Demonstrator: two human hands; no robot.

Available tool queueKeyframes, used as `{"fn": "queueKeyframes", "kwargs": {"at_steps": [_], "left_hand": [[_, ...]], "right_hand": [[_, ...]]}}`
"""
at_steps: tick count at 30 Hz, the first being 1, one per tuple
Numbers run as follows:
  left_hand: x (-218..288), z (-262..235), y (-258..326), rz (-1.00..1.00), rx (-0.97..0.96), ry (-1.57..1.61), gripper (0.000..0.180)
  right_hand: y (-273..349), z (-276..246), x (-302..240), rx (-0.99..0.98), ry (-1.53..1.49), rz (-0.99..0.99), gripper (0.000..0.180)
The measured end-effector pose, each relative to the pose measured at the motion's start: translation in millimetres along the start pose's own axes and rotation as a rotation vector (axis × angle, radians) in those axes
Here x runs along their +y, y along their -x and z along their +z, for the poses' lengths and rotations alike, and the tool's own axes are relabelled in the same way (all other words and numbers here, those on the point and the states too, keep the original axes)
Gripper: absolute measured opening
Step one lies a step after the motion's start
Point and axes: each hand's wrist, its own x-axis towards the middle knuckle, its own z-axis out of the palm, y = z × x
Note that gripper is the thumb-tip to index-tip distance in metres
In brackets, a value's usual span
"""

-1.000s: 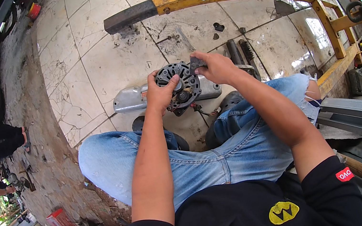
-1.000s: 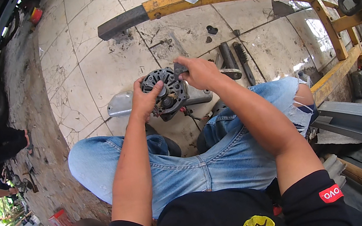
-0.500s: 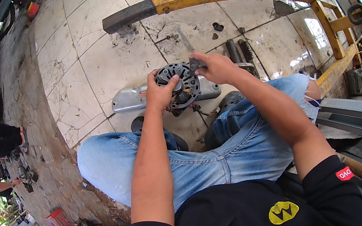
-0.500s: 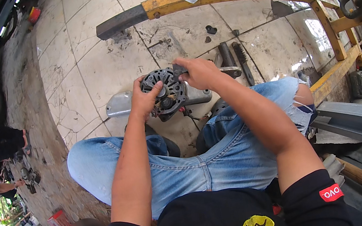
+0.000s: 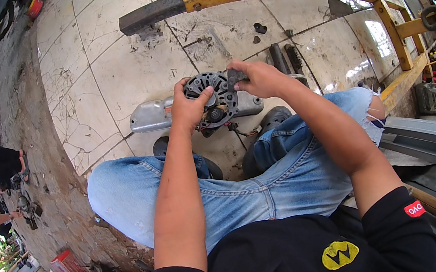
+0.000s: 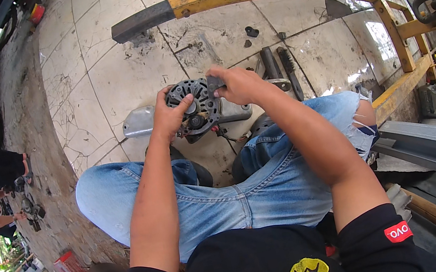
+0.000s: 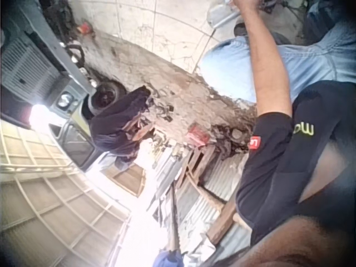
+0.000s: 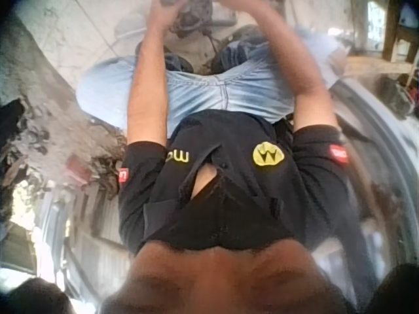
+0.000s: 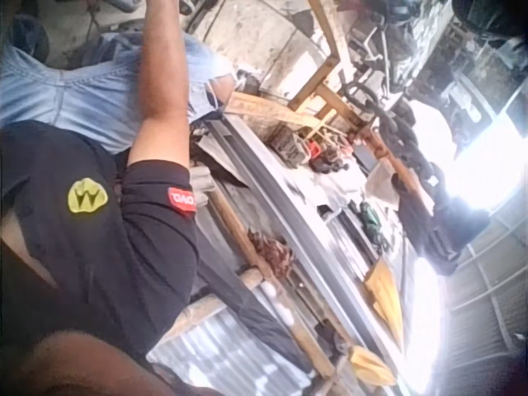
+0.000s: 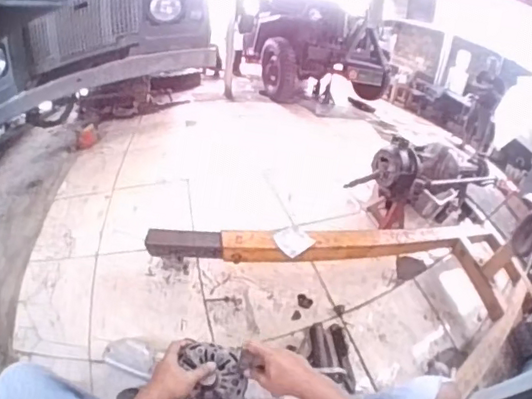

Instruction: The person sits on the floor and uses a screwdriver and a scraper to clean and adjust the internal components of a disassembled alternator. The person repeatedly scrapes the metal fins and uses the screwdriver to manipulate internal parts.

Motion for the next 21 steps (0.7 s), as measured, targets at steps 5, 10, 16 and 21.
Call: {"fn": "queueKeyframes", "kwargs": {"at_steps": [5, 10, 16, 21], "left_hand": [[7.3, 0.0, 2.9, -0.02, -0.001, -0.003, 0.074], [5.5, -0.3, 1.4, -0.022, -0.002, -0.045, 0.075], [3.5, 2.1, -0.4, -0.004, 0.001, -0.041, 0.076], [-2.2, -1.6, -1.2, -0.001, 0.006, -0.028, 0.077]], "right_hand": [[3.7, 3.6, -3.3, 0.081, -0.005, -0.005, 0.046], [2.4, -3.5, -2.1, -0.009, 0.019, -0.01, 0.046], [2.6, -3.2, 3.3, 0.014, -0.019, -0.04, 0.048], [3.3, -3.0, -5.2, 0.062, -0.003, -0.032, 0.046]]}}
